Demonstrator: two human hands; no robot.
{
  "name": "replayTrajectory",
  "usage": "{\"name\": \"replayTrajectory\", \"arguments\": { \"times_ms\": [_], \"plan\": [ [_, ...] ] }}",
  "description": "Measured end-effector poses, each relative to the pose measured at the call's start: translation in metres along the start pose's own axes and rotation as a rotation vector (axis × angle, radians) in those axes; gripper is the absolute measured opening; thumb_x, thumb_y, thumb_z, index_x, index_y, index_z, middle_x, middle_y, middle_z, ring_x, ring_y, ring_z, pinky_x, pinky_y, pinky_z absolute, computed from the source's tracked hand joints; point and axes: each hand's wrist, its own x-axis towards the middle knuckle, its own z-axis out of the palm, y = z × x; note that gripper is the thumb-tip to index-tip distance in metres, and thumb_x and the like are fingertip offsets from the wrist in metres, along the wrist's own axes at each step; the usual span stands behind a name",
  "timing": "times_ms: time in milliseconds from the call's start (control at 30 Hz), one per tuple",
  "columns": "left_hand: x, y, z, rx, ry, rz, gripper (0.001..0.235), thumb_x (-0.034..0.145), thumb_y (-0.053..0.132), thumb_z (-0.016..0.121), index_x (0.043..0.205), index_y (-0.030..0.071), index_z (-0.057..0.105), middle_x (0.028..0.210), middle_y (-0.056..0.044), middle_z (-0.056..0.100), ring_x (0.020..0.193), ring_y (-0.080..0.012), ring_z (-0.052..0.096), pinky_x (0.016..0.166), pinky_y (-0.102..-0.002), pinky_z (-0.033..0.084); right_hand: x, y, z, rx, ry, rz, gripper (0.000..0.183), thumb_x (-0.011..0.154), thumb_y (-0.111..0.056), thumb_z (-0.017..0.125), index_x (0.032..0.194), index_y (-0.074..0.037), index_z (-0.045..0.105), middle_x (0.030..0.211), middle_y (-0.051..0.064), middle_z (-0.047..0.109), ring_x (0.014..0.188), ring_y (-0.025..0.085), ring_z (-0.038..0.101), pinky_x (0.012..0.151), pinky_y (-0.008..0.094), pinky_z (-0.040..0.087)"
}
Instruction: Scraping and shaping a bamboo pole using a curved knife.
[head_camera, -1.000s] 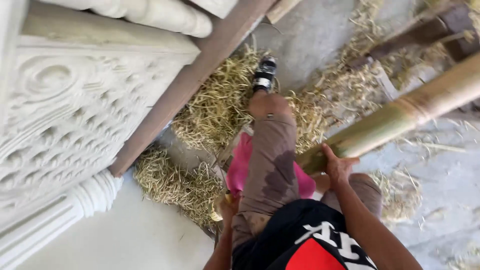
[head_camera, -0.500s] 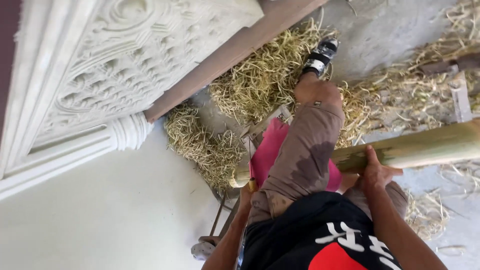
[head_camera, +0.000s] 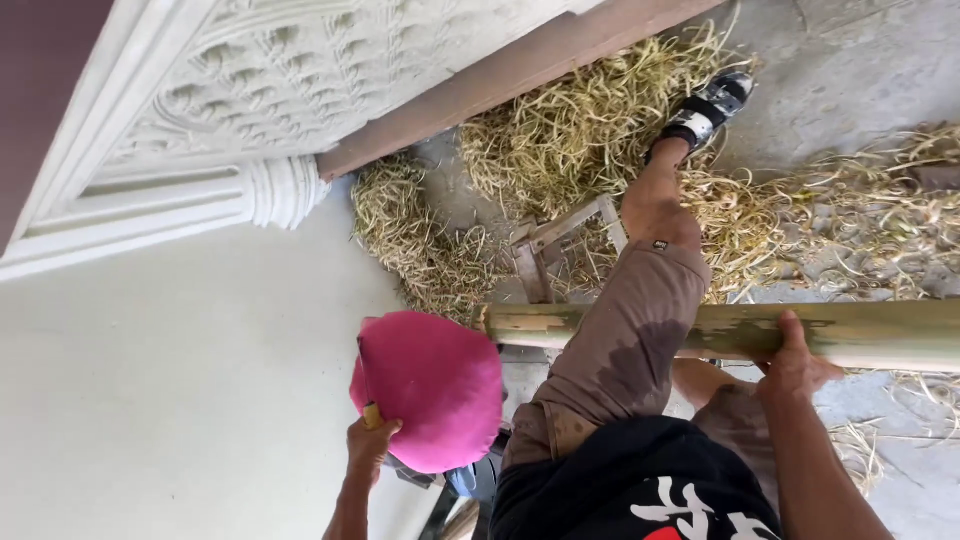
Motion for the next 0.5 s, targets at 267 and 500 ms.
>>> {"name": "replayTrajectory", "arguments": {
  "times_ms": [267,500],
  "plan": [
    [-0.019,0.006,-0.001,0.268,-0.010,-0.005,0.019,0.076,0.008,0.085,0.085,0.000,0.072,0.074,-0.008,0.068,0.063,-0.0176,0.060,0.060,-0.038,0.053,0.122,-0.006,-0.062,-0.073,0.074,-0.065,0.129,0.085,-0.034,0.101,0.149,-0.009,-0.008,0.146,0.015,0.045,0.126,0.035,0.056,0.097,0.048,0.057],
    [-0.041,0.057,0.009,0.344,-0.172,-0.006,0.022,0.075,0.010,0.087,0.091,0.002,0.074,0.081,-0.009,0.075,0.070,-0.0170,0.068,0.069,-0.034,0.056,0.103,-0.031,-0.064,0.012,-0.076,-0.109,0.116,0.097,-0.022,0.095,0.154,-0.017,-0.006,0.151,0.019,0.041,0.130,0.038,0.060,0.095,0.059,0.058]
  ]
}}
